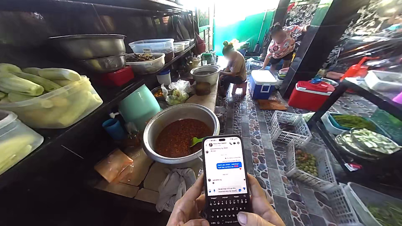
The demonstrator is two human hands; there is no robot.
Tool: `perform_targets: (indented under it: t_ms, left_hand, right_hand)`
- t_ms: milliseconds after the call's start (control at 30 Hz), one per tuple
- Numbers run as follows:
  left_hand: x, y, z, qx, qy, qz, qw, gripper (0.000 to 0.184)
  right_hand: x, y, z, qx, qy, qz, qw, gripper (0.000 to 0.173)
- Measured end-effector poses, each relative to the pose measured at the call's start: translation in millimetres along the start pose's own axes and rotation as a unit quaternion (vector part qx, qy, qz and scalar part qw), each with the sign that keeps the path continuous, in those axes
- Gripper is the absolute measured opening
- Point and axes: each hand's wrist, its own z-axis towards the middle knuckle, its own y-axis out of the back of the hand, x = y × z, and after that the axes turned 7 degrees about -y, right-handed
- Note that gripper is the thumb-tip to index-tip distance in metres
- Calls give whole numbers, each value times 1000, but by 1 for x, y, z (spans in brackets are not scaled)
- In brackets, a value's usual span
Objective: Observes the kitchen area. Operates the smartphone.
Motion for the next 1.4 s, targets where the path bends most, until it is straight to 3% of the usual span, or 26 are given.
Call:
perform_targets:
  t_ms: [400,1033,1133,1400]
  left_hand:
    - [3,7,4,8,-25,-26,999,78]
    - [1,10,8,2,-29,-15,999,73]
    - [-2,10,8,8,-27,-18,999,74]
    - [-8,5,9,23,-28,-8,999,84]
  right_hand:
    - [1,5,4,54,-20,1,998,88]
    - [1,2,12,31,-16,7,999,73]
    - [3,2,11,44,-19,-3,999,78]
    - [8,-2,15,87,-12,-16,996,110]
